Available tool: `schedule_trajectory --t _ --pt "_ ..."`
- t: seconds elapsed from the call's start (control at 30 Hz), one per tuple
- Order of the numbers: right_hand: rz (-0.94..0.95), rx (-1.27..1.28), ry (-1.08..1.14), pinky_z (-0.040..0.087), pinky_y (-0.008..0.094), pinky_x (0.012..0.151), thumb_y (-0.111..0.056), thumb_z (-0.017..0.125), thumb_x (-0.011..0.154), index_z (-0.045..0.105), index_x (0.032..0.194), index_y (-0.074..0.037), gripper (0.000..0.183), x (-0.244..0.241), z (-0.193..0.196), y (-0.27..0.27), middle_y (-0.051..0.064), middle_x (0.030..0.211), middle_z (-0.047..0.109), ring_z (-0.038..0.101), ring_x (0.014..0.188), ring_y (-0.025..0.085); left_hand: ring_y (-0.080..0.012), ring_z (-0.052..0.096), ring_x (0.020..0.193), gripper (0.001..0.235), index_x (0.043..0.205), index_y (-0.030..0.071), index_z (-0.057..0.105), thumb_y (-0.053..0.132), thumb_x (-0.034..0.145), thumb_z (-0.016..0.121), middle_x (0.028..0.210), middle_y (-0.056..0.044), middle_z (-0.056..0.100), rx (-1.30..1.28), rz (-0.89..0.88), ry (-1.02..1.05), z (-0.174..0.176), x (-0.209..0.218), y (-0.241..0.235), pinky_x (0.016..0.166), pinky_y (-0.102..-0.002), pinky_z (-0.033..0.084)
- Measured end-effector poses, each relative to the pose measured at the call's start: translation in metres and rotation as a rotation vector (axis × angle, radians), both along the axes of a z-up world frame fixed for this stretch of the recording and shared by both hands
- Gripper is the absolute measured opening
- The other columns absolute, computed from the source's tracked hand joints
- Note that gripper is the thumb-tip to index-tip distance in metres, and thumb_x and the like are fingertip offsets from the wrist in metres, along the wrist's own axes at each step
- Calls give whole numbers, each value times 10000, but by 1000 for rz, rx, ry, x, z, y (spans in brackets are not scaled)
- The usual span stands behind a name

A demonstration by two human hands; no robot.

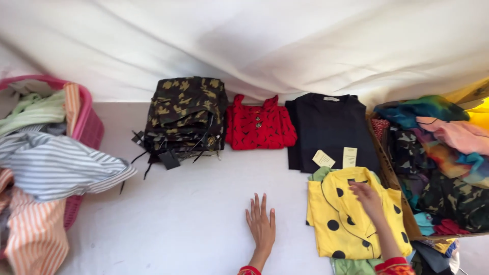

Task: The person folds a pair of camouflage-patterned pants on a white table. They smooth the fabric, fold the legs together, and then fold the pants into a compact stack. The person repeats this process with a second pair of camouflage pants, placing the finished items on a pile of other folded clothes.

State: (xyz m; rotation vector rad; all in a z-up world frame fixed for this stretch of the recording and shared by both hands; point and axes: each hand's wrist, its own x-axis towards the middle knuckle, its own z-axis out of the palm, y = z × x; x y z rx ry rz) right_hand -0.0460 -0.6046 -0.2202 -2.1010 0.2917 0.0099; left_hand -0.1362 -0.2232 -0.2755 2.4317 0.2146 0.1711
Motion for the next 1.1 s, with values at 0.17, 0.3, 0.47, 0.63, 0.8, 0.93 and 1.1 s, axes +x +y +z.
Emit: schedule_trajectory --t 0.17,0.3,0.47,0.63,0.8,0.93,1.1 --pt "-99 -305 -15 542 299 830 -205 615 1006 751 1247 -101 296 10 9 -115 52 1047 790 721 959 143 -287 167 1529 636 1585 240 289 466 1009 437 1674 -80 173 237 -88 -97 -45 -9 -16 1203 -598 78" --pt "-273 -563 30 530 309 845 -268 659 1012 804 1199 -131 274 16 9 -185 59 1015 799 718 954 159 -255 173 1519 645 1571 249 291 471 983 439 1668 -52 173 340 -102 -62 -49 -3 -12 1205 -592 83" --pt "-422 -379 93 557 325 780 -257 636 984 808 1157 -133 274 30 -7 -247 44 983 794 725 849 178 -243 180 1512 635 1556 264 308 471 969 435 1653 -43 201 371 -70 -71 -50 -4 -13 1204 -595 86" --pt "-453 -426 151 562 370 796 -289 647 985 826 1152 -160 276 66 -42 -277 59 990 796 739 821 250 -235 187 1504 615 1541 286 322 472 966 434 1641 -26 225 397 -26 -68 -63 -2 -12 1199 -599 89" --pt "-445 -610 65 522 449 885 -366 794 898 746 1305 -129 473 98 -81 -309 112 1103 784 702 1008 340 -231 221 1504 593 1534 297 357 441 966 446 1639 -36 255 411 -20 -171 -71 -6 -12 1196 -611 105" --pt "-419 -733 -104 526 470 857 -379 862 828 690 1384 -89 650 119 -106 -328 197 1128 740 695 1014 381 -239 233 1502 600 1531 291 376 428 954 466 1638 -51 264 406 -15 -206 -84 -3 -10 1186 -624 110" --pt "-609 -308 182 575 418 748 -328 807 913 706 1444 -164 565 137 -85 -297 164 1067 724 745 852 338 -241 248 1498 601 1524 284 402 428 947 483 1637 -60 276 409 -32 -238 -98 -4 -10 1175 -634 113"
